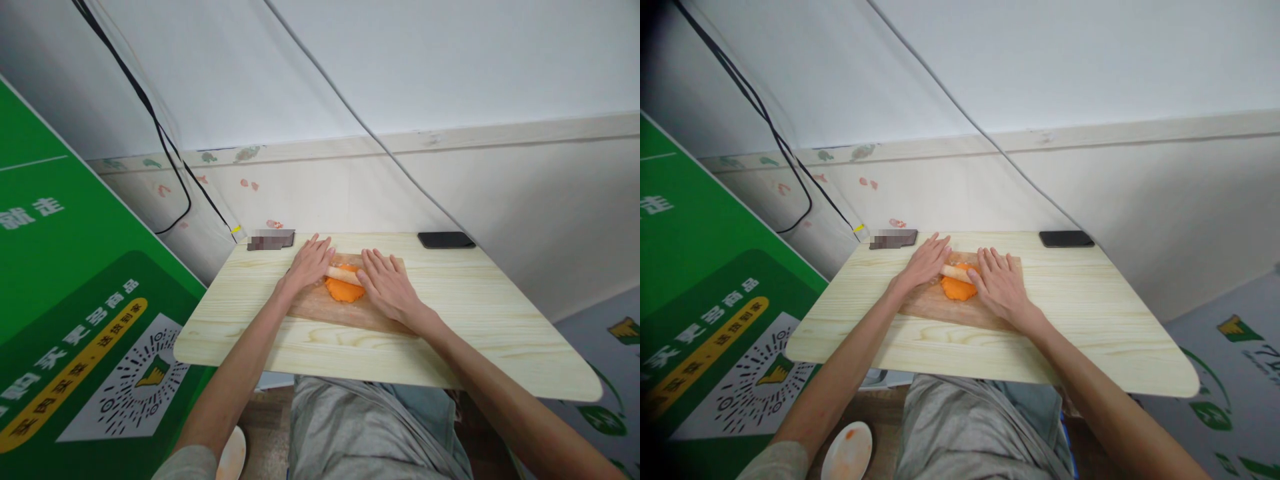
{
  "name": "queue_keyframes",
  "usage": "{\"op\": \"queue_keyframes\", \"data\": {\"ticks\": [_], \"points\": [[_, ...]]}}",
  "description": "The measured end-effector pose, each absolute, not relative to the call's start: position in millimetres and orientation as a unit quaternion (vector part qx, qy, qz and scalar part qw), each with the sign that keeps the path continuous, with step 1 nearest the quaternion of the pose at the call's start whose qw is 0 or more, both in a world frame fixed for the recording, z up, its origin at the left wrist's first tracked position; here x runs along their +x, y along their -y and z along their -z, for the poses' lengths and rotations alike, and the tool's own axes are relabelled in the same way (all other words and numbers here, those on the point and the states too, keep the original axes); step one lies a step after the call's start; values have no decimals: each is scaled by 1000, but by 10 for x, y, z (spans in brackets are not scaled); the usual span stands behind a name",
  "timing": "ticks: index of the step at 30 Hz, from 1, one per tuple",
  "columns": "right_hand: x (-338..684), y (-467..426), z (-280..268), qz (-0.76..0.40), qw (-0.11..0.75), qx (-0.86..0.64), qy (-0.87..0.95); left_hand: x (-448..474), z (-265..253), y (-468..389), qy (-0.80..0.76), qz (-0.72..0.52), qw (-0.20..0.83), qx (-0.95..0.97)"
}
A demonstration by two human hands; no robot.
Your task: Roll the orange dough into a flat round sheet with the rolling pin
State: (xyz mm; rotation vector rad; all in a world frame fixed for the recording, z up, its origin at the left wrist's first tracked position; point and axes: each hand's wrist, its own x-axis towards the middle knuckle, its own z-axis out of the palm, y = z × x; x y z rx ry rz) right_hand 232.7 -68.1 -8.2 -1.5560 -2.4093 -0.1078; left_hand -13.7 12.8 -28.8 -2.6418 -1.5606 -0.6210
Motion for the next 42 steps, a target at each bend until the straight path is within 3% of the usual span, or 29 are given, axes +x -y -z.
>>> {"op": "queue_keyframes", "data": {"ticks": [11, 17, 31, 42], "points": [[2509, -75, 9, -49, 65, -507, 858, -141, 290, -125, 515, 196, -20, -834], [2521, -265, -8, -90, 69, -504, 856, -133, 295, -113, 517, 200, -20, -832], [2481, 206, 58, 27, 121, -519, 846, -122, 328, -71, 524, 201, -17, -827], [2396, 681, 89, 50, 141, -536, 831, -119, 353, -62, 504, 193, 21, -842]]}}
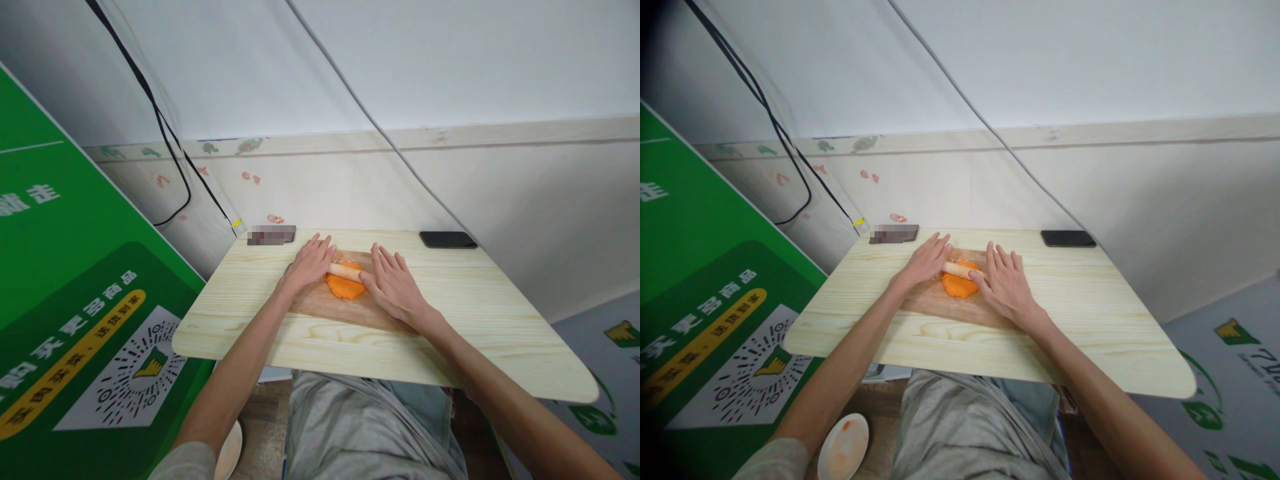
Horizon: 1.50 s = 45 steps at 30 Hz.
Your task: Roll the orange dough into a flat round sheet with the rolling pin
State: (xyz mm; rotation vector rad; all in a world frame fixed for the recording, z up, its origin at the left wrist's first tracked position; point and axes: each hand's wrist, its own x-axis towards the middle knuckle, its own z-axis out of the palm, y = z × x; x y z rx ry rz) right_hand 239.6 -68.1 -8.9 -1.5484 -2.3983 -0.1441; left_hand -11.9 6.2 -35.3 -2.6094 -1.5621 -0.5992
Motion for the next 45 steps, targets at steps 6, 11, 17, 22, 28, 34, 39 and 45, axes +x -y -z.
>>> {"op": "queue_keyframes", "data": {"ticks": [6, 11, 17, 22, 28, 34, 39, 45], "points": [[2302, 876, 105, 72, 153, -537, 827, -95, 275, -32, 523, 153, -10, -839], [2155, 1117, 142, 94, 161, -545, 818, -92, 233, -11, 532, 154, -35, -832], [1967, 1410, 208, 99, 192, -539, 814, -78, 212, 6, 534, 154, -58, -829], [1842, 1521, 243, 98, 195, -554, 804, -71, 212, 10, 540, 158, -71, -824], [1732, 1615, 271, 100, 210, -554, 800, -58, 229, 7, 542, 173, -79, -818], [1850, 1532, 253, 96, 198, -542, 811, -72, 231, 4, 538, 164, -63, -824], [2150, 1246, 178, 76, 157, -503, 847, -88, 218, 7, 533, 146, -34, -833], [2405, 822, 88, 40, 120, -513, 849, -68, 152, 16, 535, 124, -17, -835]]}}
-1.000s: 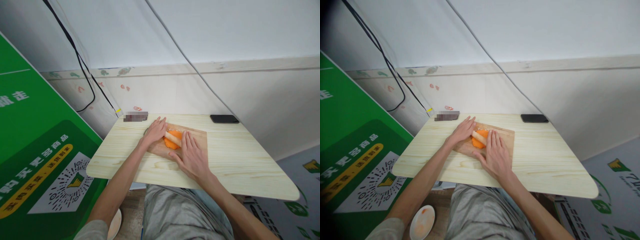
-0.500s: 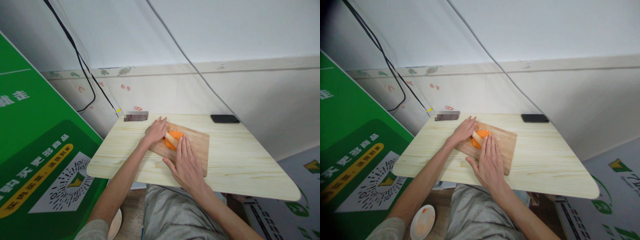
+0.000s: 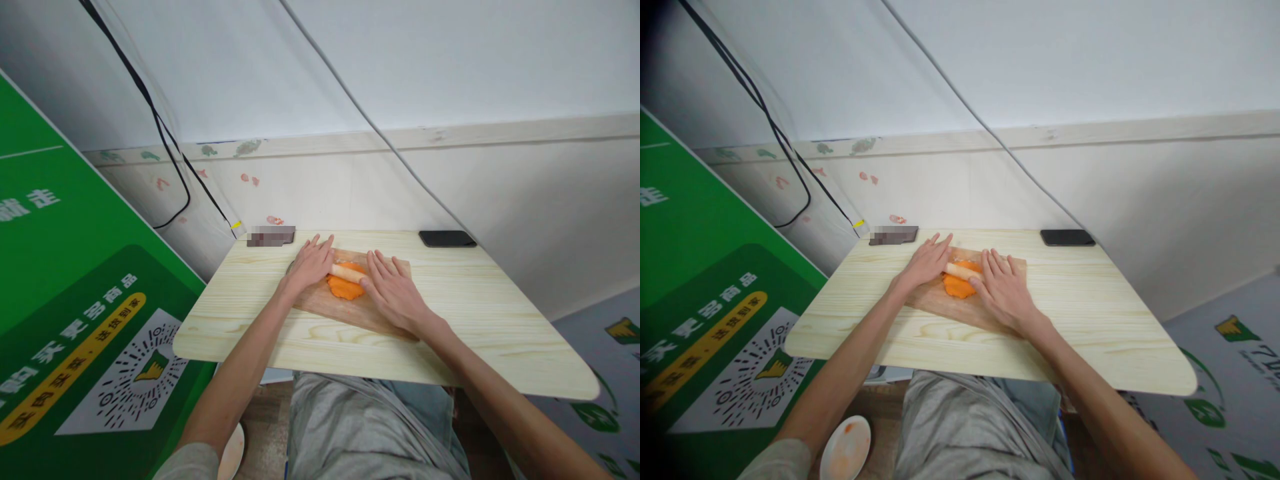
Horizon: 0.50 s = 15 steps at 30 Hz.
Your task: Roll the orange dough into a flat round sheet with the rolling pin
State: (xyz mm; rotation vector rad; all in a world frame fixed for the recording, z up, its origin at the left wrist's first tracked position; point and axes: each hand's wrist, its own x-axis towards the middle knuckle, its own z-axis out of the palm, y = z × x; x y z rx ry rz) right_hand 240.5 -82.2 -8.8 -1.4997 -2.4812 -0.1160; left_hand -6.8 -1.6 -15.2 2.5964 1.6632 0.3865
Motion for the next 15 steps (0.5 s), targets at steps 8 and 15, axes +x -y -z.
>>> {"op": "queue_keyframes", "data": {"ticks": [8, 15], "points": [[2513, 222, 12, -17, 101, -524, 845, -90, 215, -40, -531, -126, 12, 838], [2533, 86, -41, -2, 102, -509, 855, -154, 291, -65, -499, -153, 9, 853]]}}
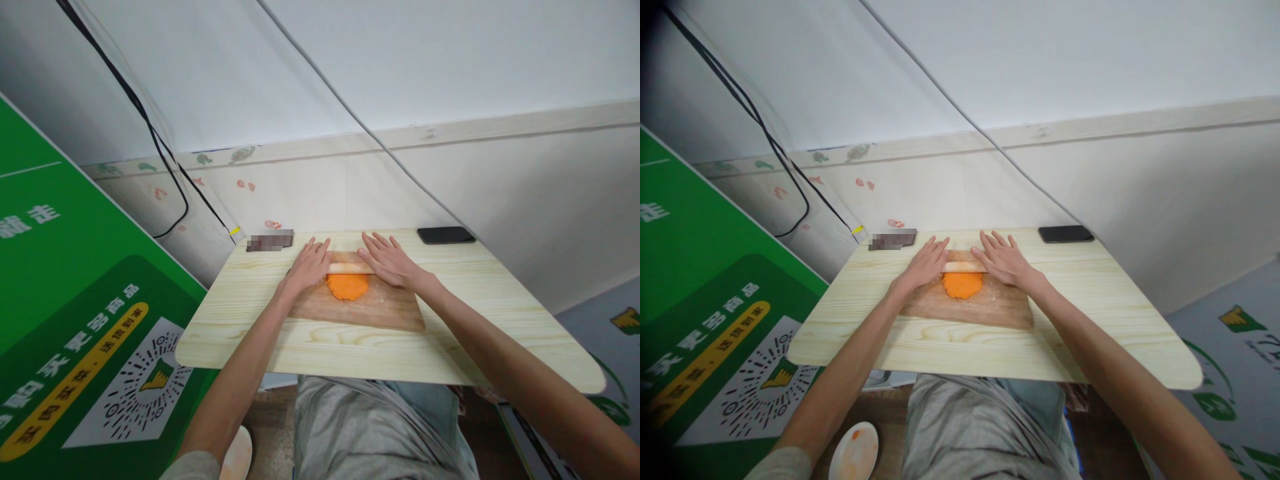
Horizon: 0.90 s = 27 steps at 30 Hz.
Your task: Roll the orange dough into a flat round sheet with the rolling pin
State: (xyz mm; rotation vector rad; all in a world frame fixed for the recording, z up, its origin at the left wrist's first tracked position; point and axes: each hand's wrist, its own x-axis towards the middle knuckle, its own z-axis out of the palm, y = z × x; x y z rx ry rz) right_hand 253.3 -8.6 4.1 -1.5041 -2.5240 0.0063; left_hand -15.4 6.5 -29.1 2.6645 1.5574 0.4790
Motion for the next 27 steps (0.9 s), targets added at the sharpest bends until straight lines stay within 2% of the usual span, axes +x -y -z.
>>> {"op": "queue_keyframes", "data": {"ticks": [7, 27], "points": [[2488, 323, -38, 46, 140, -505, 850, -161, 309, 57, -508, -128, 12, 852], [2518, 518, -41, 36, 157, -471, 867, -97, 267, 700, -538, -175, -16, 824]]}}
